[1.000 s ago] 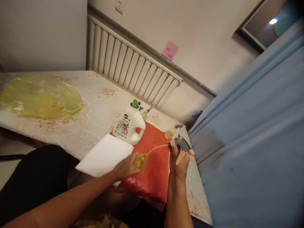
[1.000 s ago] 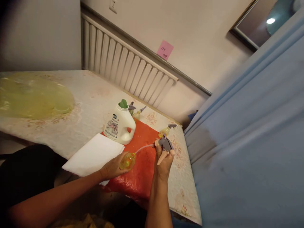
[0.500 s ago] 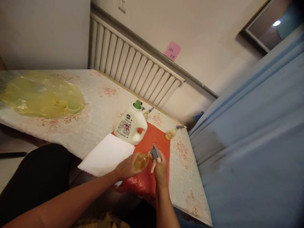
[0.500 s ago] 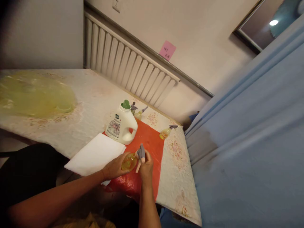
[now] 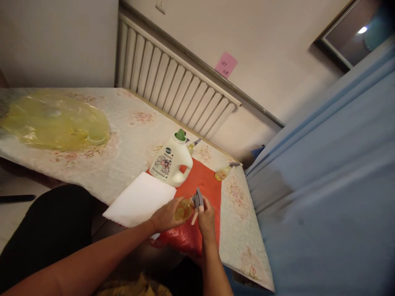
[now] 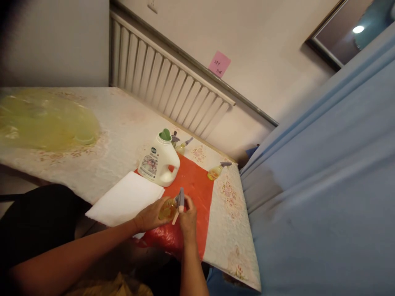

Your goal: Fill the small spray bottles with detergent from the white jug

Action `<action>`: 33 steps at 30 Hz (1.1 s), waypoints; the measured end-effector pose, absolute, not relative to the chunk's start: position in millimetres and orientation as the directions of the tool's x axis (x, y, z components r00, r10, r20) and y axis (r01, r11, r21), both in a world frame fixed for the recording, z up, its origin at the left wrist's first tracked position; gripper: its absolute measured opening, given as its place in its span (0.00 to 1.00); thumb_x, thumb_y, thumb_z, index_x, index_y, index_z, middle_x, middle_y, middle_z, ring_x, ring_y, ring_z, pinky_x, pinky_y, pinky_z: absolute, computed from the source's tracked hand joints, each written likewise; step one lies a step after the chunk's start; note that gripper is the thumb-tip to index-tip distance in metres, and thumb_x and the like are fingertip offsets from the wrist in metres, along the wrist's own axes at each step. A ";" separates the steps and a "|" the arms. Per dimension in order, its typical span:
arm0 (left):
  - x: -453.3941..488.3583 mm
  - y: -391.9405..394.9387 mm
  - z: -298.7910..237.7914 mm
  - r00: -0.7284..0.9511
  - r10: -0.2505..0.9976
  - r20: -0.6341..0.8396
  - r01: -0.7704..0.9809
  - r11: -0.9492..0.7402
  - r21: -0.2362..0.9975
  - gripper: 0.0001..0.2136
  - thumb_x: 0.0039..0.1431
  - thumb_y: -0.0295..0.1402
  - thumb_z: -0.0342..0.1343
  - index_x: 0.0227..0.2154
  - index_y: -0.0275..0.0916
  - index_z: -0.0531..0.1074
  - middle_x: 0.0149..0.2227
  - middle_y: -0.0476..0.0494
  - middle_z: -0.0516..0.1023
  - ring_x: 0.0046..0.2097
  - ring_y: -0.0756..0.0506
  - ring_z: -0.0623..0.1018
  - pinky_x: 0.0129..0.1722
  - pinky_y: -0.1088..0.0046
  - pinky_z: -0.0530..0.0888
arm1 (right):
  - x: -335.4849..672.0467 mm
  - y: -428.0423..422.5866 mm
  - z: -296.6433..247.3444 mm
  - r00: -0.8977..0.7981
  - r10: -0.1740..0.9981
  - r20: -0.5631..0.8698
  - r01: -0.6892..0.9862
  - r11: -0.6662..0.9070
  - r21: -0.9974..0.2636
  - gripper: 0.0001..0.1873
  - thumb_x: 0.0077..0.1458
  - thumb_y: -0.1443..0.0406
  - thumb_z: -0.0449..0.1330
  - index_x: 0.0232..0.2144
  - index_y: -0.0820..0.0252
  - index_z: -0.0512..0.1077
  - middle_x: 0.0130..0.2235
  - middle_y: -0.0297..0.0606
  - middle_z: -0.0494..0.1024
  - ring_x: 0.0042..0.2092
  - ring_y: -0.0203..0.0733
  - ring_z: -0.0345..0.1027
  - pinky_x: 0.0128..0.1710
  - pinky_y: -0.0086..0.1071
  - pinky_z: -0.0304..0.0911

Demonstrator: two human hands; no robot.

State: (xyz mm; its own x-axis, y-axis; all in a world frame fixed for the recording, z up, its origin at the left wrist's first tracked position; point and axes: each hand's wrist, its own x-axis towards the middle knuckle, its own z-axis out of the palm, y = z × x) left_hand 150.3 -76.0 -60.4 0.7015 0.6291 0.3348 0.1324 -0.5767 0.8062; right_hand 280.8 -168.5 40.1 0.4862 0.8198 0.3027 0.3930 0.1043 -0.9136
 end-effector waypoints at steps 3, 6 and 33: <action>149.4 -77.5 -57.0 0.694 0.634 0.340 0.132 -0.576 0.807 0.34 0.55 0.46 0.62 0.61 0.40 0.58 0.54 0.34 0.74 0.55 0.35 0.77 0.56 0.54 0.74 | 277.2 -168.7 45.1 0.480 0.823 0.303 0.410 0.095 -0.907 0.15 0.46 0.67 0.58 0.39 0.58 0.77 0.38 0.37 0.82 0.40 0.44 0.76 0.43 0.34 0.69; 148.6 -78.1 -52.8 0.702 0.632 0.328 0.132 -0.568 0.813 0.34 0.55 0.46 0.63 0.60 0.40 0.58 0.53 0.34 0.75 0.55 0.35 0.77 0.55 0.54 0.74 | 275.1 -167.8 47.7 0.503 0.811 0.299 0.416 0.076 -0.906 0.13 0.46 0.66 0.59 0.37 0.58 0.77 0.36 0.36 0.82 0.39 0.43 0.76 0.42 0.33 0.69; 145.6 -75.2 -38.8 0.692 0.540 0.480 -0.056 -0.622 0.781 0.26 0.58 0.41 0.62 0.58 0.42 0.64 0.59 0.38 0.72 0.61 0.37 0.72 0.63 0.55 0.67 | 268.0 -151.4 16.4 0.674 0.639 0.370 0.541 -0.086 -0.837 0.19 0.42 0.59 0.70 0.36 0.57 0.70 0.35 0.35 0.77 0.36 0.43 0.70 0.40 0.34 0.65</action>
